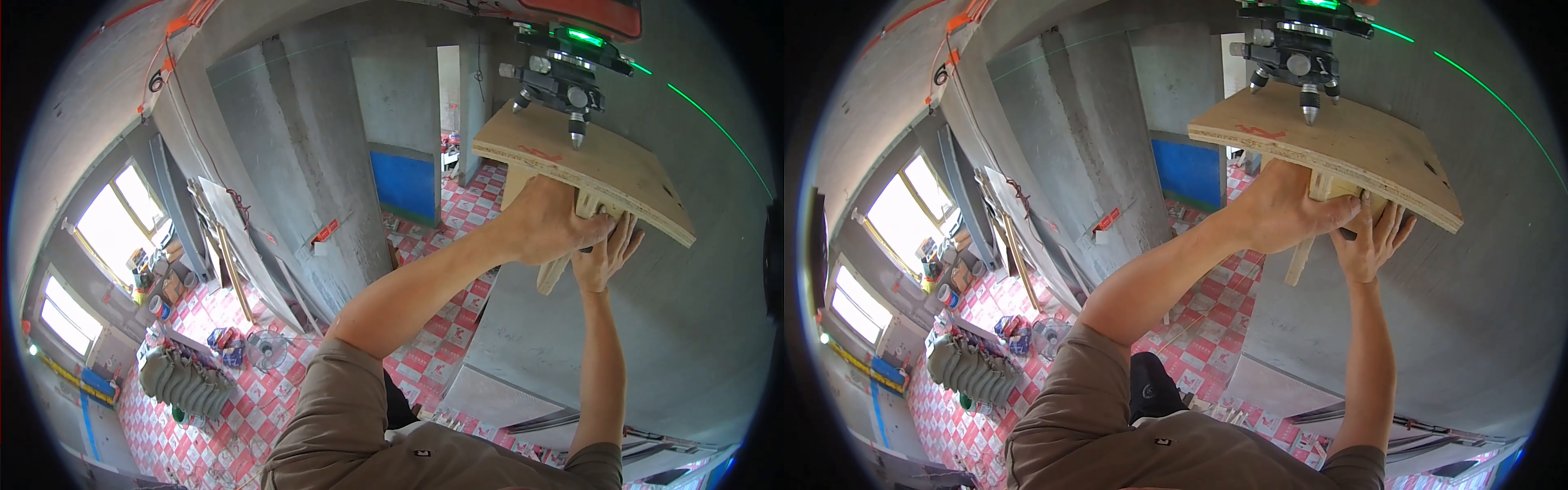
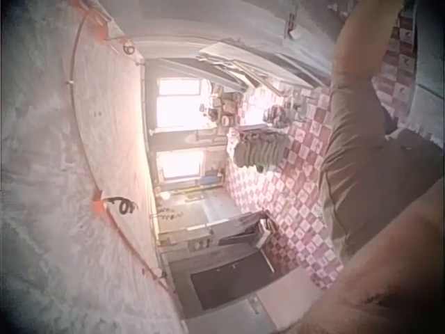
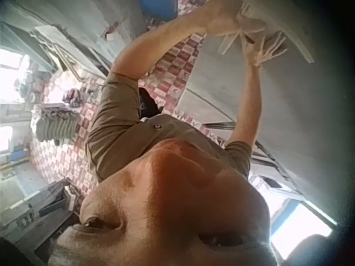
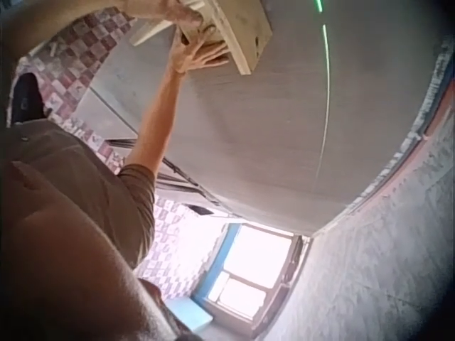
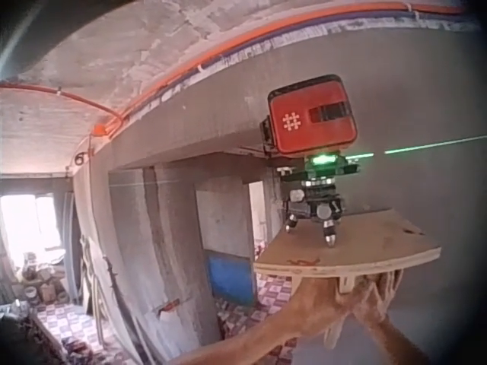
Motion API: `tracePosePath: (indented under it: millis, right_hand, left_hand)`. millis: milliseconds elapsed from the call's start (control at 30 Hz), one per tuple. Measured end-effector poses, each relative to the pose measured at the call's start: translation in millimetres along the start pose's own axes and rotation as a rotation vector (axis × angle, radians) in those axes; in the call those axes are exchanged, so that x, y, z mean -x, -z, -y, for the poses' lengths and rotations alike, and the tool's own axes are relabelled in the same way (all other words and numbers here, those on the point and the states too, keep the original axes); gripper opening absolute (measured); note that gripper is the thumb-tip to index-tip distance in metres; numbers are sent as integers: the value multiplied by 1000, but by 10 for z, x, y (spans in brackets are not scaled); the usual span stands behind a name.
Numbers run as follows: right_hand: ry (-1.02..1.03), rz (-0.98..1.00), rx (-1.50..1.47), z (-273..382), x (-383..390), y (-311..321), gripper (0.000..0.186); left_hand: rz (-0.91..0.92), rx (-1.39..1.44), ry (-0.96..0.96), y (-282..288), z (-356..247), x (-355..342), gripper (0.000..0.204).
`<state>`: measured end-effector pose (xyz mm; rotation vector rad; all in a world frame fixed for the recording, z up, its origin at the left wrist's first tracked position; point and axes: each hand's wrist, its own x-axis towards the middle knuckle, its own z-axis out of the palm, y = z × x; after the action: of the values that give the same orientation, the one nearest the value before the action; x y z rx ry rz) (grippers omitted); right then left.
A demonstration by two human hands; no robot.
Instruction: The recorder is using a laser level mounted on a wooden platform to project level lines onto a concrete wall for construction/renovation purposes.
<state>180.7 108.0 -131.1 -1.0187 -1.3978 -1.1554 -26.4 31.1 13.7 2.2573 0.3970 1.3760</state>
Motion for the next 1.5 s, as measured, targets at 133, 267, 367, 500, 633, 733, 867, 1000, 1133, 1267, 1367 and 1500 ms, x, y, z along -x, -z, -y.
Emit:
tracePosePath:
  millis: [133, 267, 367, 500, 633, 733, 867, 1000, 1133, 1267, 1367, 1500]
  right_hand:
    - [-46, 1, 23, -54, 46, -44, 73]
    - [-57, 2, 26, -72, 50, -44, 76]
    - [-50, -17, 13, -81, 62, -47, 78]
    - [-52, 2, 10, -73, 75, -54, 83]
    - [-60, 10, 9, -57, 64, -32, 84]
    - [-77, 32, 13, -51, 58, -21, 84]
    - [-85, 36, 3, -62, 55, -32, 84]
    - [-74, 19, -8, -79, 57, -47, 83]
    - [-57, -2, -9, -59, 48, -46, 83]
    - [-68, 2, -21, -56, 50, -27, 82]
    - [-71, 19, 1, -23, 53, -14, 82]
    - [-58, 2, -6, -41, 49, -28, 80]
  left_hand:
    - [29, -9, -15, 11, 3, -5, 37]
    - [54, 8, 13, 6, -8, -13, 37]
    - [57, 4, -16, 4, 11, -17, 39]
    - [77, 61, 58, 7, -24, -4, 41]
    - [2, 34, 44, -23, -37, 0, 39]
    - [52, 21, 71, 22, -48, -7, 41]
    - [96, 22, 99, 18, -27, -12, 43]
    - [82, 9, 76, 11, -36, -13, 44]
    - [56, -19, 34, 15, -20, 0, 45]
    - [73, -27, 62, 23, -80, -6, 45]
    - [67, 3, 43, 36, -41, 6, 44]
    - [70, 0, 56, 30, -54, 15, 45]
